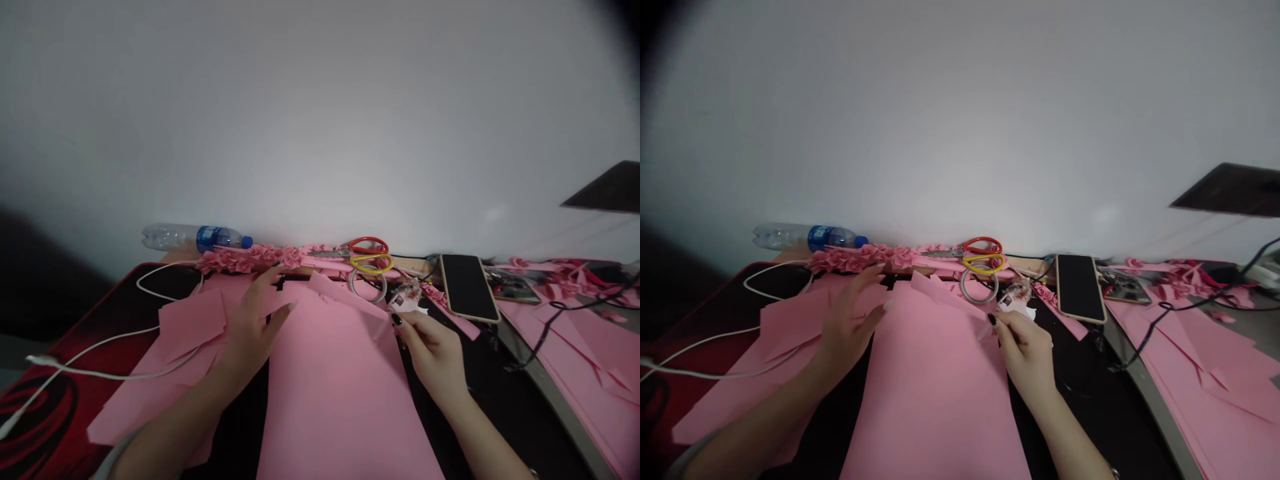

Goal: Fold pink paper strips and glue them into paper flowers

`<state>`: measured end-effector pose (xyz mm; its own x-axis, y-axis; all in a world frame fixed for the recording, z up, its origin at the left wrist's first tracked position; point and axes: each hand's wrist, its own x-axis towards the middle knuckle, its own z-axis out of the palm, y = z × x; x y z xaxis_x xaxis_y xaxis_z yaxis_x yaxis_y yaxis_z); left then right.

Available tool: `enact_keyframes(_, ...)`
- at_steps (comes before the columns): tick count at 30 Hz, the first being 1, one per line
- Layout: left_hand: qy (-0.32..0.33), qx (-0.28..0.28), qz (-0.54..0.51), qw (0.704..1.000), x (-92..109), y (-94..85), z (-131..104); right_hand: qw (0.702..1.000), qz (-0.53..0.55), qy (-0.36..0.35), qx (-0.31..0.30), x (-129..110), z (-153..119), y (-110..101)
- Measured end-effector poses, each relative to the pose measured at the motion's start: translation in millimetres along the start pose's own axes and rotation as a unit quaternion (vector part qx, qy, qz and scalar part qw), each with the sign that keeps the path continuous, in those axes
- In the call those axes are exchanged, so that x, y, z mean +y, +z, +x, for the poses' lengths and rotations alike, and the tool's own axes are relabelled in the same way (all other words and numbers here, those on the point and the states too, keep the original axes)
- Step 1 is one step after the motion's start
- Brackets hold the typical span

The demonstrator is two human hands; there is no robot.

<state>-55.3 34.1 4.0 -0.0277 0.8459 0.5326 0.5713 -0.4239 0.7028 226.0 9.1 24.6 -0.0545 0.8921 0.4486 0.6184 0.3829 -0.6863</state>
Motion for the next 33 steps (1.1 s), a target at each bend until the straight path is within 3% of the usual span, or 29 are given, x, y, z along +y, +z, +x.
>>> enact_keyframes(3, -0.150, -0.122, -0.180, 0.964, 4, 10.8, -6, 0.990, 0.091, 0.105, -0.038, -4, -3, 7)
enact_keyframes(6, -0.239, -0.302, -0.327, 0.863, 15, 19.6, -14, 0.962, 0.177, 0.157, -0.138, -11, -10, 18)
enact_keyframes(8, -0.247, -0.300, -0.361, 0.847, 23, 21.1, -16, 0.943, 0.204, 0.158, -0.212, -14, -13, 24)
enact_keyframes(10, -0.259, -0.247, -0.403, 0.842, 27, 19.5, -16, 0.941, 0.198, 0.137, -0.238, -14, -13, 25)
enact_keyframes(12, -0.268, -0.199, -0.445, 0.831, 27, 16.6, -13, 0.961, 0.159, 0.099, -0.203, -11, -11, 23)
enact_keyframes(14, -0.276, -0.189, -0.482, 0.810, 24, 13.6, -8, 0.983, 0.103, 0.060, -0.140, -7, -8, 18)
enact_keyframes(18, -0.351, -0.231, -0.526, 0.740, 21, 9.0, -5, 0.997, 0.042, 0.013, -0.071, 0, -5, 12)
enact_keyframes(21, -0.401, -0.280, -0.541, 0.684, 24, 6.3, -5, 0.994, 0.058, 0.007, -0.093, 1, -6, 14)
enact_keyframes(25, -0.404, -0.305, -0.572, 0.646, 28, 2.9, -3, 0.987, 0.097, 0.012, -0.126, -1, -9, 18)
enact_keyframes(28, -0.373, -0.304, -0.578, 0.659, 30, 0.9, -2, 0.990, 0.075, 0.010, -0.118, -5, -8, 18)
enact_keyframes(30, -0.316, -0.282, -0.562, 0.711, 30, -0.9, -4, 0.994, 0.036, 0.001, -0.108, -9, -6, 17)
enact_keyframes(33, -0.201, -0.243, -0.488, 0.814, 33, -6.3, -8, 0.995, -0.005, -0.005, -0.099, -12, -5, 17)
